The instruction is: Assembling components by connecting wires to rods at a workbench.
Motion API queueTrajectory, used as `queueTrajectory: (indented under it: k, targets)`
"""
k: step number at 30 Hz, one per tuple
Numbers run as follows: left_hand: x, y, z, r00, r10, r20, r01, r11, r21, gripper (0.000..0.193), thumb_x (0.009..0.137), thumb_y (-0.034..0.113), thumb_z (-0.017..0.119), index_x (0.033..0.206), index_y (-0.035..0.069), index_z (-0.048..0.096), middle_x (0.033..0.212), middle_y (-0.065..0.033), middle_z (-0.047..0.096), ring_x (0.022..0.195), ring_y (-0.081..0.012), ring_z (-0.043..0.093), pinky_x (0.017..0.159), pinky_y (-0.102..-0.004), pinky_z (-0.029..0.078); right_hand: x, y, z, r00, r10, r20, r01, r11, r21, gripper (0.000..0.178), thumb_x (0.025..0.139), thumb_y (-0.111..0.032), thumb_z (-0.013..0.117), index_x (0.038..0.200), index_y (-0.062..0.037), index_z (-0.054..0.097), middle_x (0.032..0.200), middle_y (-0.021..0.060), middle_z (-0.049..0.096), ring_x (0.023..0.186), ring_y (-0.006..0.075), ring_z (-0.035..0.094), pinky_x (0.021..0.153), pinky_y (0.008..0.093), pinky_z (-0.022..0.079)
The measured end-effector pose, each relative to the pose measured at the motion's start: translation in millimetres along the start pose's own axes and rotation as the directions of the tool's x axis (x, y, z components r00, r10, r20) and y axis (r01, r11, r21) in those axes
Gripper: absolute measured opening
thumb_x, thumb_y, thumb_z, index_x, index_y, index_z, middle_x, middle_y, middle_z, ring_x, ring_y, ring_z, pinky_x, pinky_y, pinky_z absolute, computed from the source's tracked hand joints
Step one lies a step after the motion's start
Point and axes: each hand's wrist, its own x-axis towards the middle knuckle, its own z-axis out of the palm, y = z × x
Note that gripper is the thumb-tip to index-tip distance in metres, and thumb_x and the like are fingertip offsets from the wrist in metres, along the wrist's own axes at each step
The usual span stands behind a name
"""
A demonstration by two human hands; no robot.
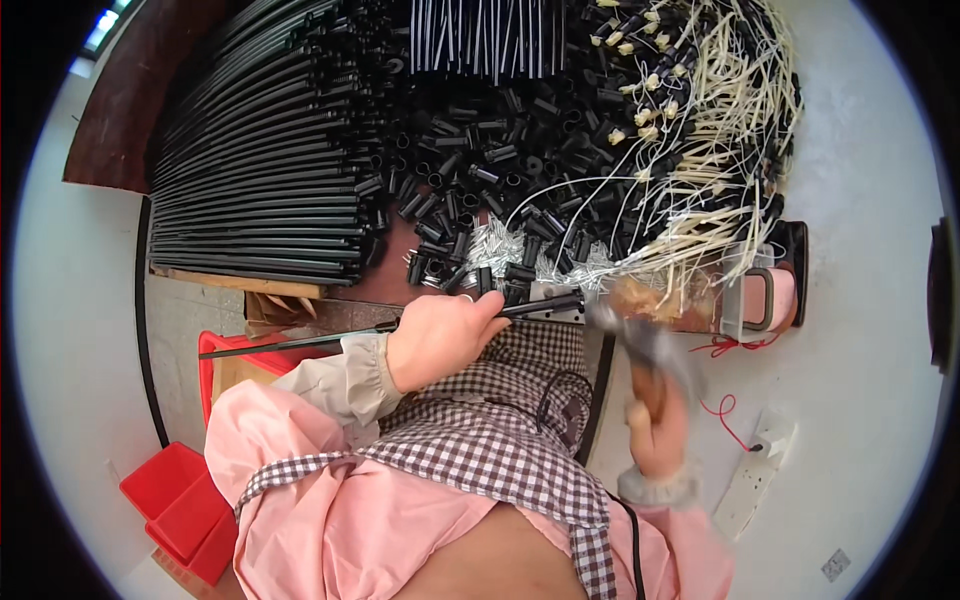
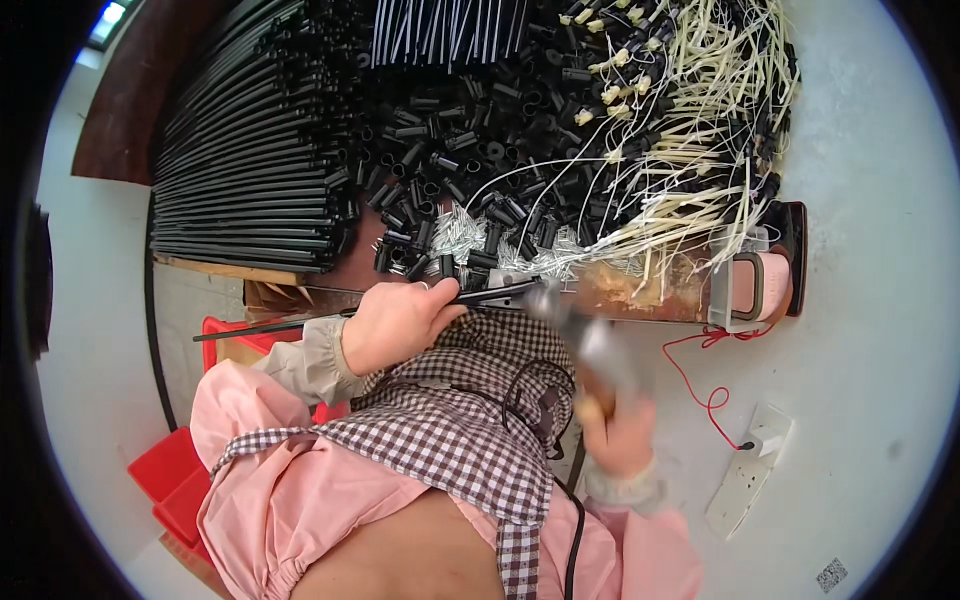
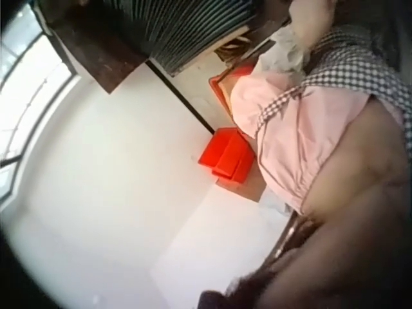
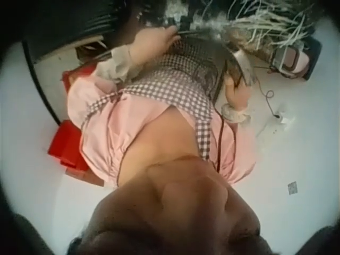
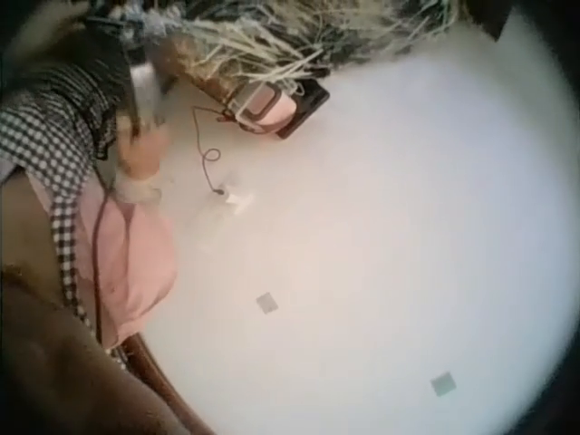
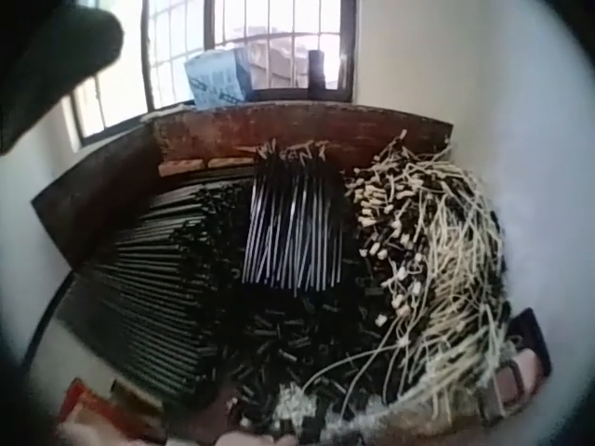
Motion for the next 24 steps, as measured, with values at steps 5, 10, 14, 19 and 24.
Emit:
queueTrajectory:
  k: [5,10,14,19,24]
  targets:
    - [0.3,3.0,-7.5,0.999,0.020,0.044,-0.021,1.000,0.018,0.024,0.088,0.031,0.056,0.084,0.008,0.049,0.057,-0.0132,0.058,0.053,-0.0338,0.058,0.045,-0.0440,0.045,19.6,-19.8,-13.7,0.987,0.127,0.100,-0.131,0.991,0.037,0.039,0.090,-0.021,0.054,0.122,-0.0022,0.043,0.080,0.0036,0.056,0.050,0.0165,0.051,0.047,0.0285,0.043]
    - [4.4,2.7,-8.7,0.998,0.026,0.059,-0.027,1.000,0.013,0.025,0.088,0.031,0.055,0.085,0.007,0.051,0.059,-0.0152,0.059,0.054,-0.0341,0.059,0.046,-0.0437,0.045,30.3,-4.8,-28.3,0.890,0.448,0.082,-0.455,0.884,0.103,0.039,0.087,-0.024,0.058,0.115,0.0000,0.046,0.078,0.0060,0.058,0.047,0.0182,0.051,0.047,0.0283,0.043]
    - [3.6,-11.9,-4.4,0.991,0.095,0.091,-0.082,0.987,-0.137,0.025,0.086,0.027,0.061,0.097,0.006,0.055,0.061,-0.0122,0.061,0.052,-0.0296,0.061,0.047,-0.0398,0.047,4.2,44.4,-44.7,0.579,0.803,0.141,-0.646,0.346,0.681,0.043,0.084,-0.022,0.061,0.118,-0.0007,0.044,0.083,0.0103,0.061,0.049,0.0255,0.054,0.050,0.0328,0.047]
    - [10.0,-1.4,-30.0,0.768,0.196,0.610,0.388,0.615,-0.686,0.037,0.086,0.023,0.062,0.117,0.004,0.055,0.078,-0.0091,0.066,0.062,-0.0220,0.065,0.051,-0.0346,0.050,28.3,31.4,-21.7,0.833,0.430,-0.348,-0.539,0.774,-0.333,0.050,0.083,-0.018,0.061,0.127,-0.0030,0.043,0.104,0.0128,0.059,0.086,0.0293,0.061,0.077,0.0426,0.050]
    - [-13.8,18.8,-4.4,0.921,0.208,0.331,0.311,0.121,-0.943,0.036,0.087,0.015,0.058,0.120,0.002,0.055,0.094,-0.0072,0.064,0.074,-0.0168,0.065,0.057,-0.0301,0.051,82.1,-28.6,13.1,0.821,-0.239,0.518,0.064,0.941,0.334,0.038,0.082,-0.013,0.063,0.118,-0.0041,0.053,0.102,0.0122,0.060,0.094,0.0253,0.058,0.084,0.0416,0.047]
